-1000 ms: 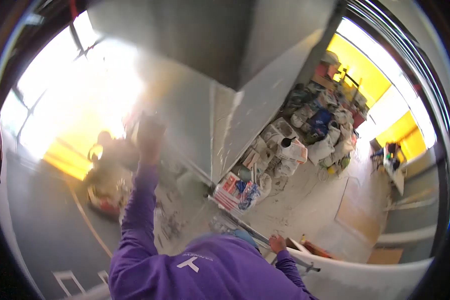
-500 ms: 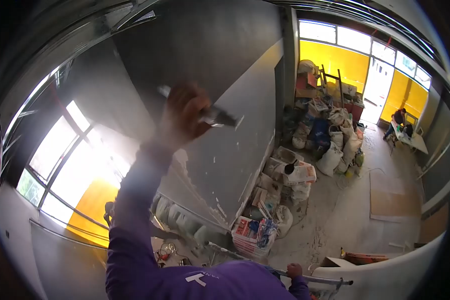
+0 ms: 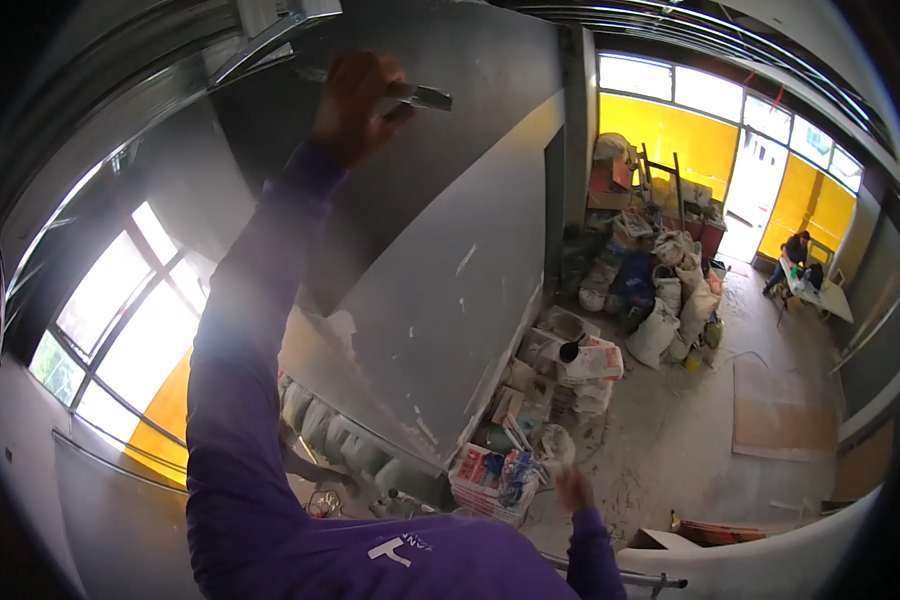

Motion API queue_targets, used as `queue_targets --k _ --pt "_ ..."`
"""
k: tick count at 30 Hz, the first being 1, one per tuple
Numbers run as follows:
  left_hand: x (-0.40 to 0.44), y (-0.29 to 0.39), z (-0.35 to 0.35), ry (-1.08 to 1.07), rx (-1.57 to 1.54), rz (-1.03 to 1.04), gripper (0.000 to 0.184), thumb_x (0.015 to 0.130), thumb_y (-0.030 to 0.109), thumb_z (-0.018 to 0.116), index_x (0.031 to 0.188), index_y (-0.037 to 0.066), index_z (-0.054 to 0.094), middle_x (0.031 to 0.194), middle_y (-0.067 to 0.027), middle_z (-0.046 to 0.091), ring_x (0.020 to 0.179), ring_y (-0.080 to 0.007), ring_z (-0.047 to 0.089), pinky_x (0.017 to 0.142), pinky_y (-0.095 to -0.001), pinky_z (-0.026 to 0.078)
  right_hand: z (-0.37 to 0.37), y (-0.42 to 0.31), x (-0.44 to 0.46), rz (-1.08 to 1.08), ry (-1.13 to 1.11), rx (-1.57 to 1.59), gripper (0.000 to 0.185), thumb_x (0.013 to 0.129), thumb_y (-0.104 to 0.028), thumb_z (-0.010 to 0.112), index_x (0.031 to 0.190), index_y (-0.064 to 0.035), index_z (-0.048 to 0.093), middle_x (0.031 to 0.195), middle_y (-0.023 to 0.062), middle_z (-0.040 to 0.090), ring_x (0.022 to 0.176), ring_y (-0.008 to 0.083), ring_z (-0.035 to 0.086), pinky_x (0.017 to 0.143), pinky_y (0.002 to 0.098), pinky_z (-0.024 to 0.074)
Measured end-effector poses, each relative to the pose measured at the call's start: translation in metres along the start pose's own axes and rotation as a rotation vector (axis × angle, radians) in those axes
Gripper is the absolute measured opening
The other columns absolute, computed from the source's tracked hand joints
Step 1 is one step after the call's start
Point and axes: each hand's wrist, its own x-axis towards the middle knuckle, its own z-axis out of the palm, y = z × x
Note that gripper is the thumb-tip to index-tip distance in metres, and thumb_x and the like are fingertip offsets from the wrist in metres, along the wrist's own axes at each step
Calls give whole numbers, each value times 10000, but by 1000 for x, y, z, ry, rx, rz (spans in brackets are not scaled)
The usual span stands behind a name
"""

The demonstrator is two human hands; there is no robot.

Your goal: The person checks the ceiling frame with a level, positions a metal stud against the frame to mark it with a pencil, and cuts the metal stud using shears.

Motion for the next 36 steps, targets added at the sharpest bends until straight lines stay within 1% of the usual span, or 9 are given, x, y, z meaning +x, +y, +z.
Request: queue_targets --k 2,3,5,10,18,28,31,34,36 --pt "-2 1 7 45 -25 -24 500 595 105 857 987 106 546 907 -51 596 883 -280 600 812 -428 446 109 -194 60 -393 108 -1334 238 963 -197 600 1132 -31 574 1084 178 604 973 342 616 851 428 518" --pt "0 2 10 82 -20 -13 497 601 112 860 984 105 543 898 -51 595 872 -280 599 809 -427 446 137 -255 85 -481 109 -1205 316 958 -181 612 1218 -9 561 1149 209 599 1021 376 629 854 445 515" --pt "3 10 11 134 -19 2 493 613 128 866 980 104 538 878 -53 594 850 -279 599 802 -426 447 241 -412 91 -1072 197 -1186 400 930 -146 647 1287 -3 534 1201 208 590 1104 391 587 932 449 491" --pt "12 20 8 260 -27 38 484 630 170 869 968 97 531 905 -58 602 851 -277 593 801 -432 440 367 -584 111 -1713 290 -1189 571 868 -143 739 1367 -19 490 1361 220 519 1247 403 523 1039 461 444" --pt "-11 1 -3 340 -8 27 489 631 210 872 964 95 533 922 -55 591 841 -272 575 798 -427 423 434 -604 145 -1570 202 -915 293 852 -105 761 1102 -4 647 1113 128 692 915 260 709 767 330 580" --pt "-14 -23 12 456 -26 29 504 661 230 866 1001 74 529 957 -83 597 872 -297 577 785 -418 436 460 -610 168 -1730 76 -683 281 864 -45 752 1128 -38 657 1086 117 716 943 211 726 719 296 596" --pt "-24 -29 10 398 26 -32 513 722 270 854 1082 65 551 1059 -98 603 986 -303 574 849 -421 435 463 -624 175 -1940 128 -849 224 854 -39 756 1059 -40 666 1044 124 715 885 224 732 680 292 590" --pt "-43 -33 7 160 90 -263 595 892 384 729 1392 155 502 1423 -142 473 1380 -380 400 1164 -542 313 473 -625 176 -1880 190 -796 164 831 -44 772 958 -37 669 940 118 717 794 248 730 643 293 580" --pt "-38 -18 -8 352 215 -206 580 818 311 801 1276 87 525 1273 -128 539 1217 -333 488 1008 -472 380 474 -630 184 -1904 221 -792 155 829 -50 776 943 -40 672 908 110 721 771 246 731 643 293 580"
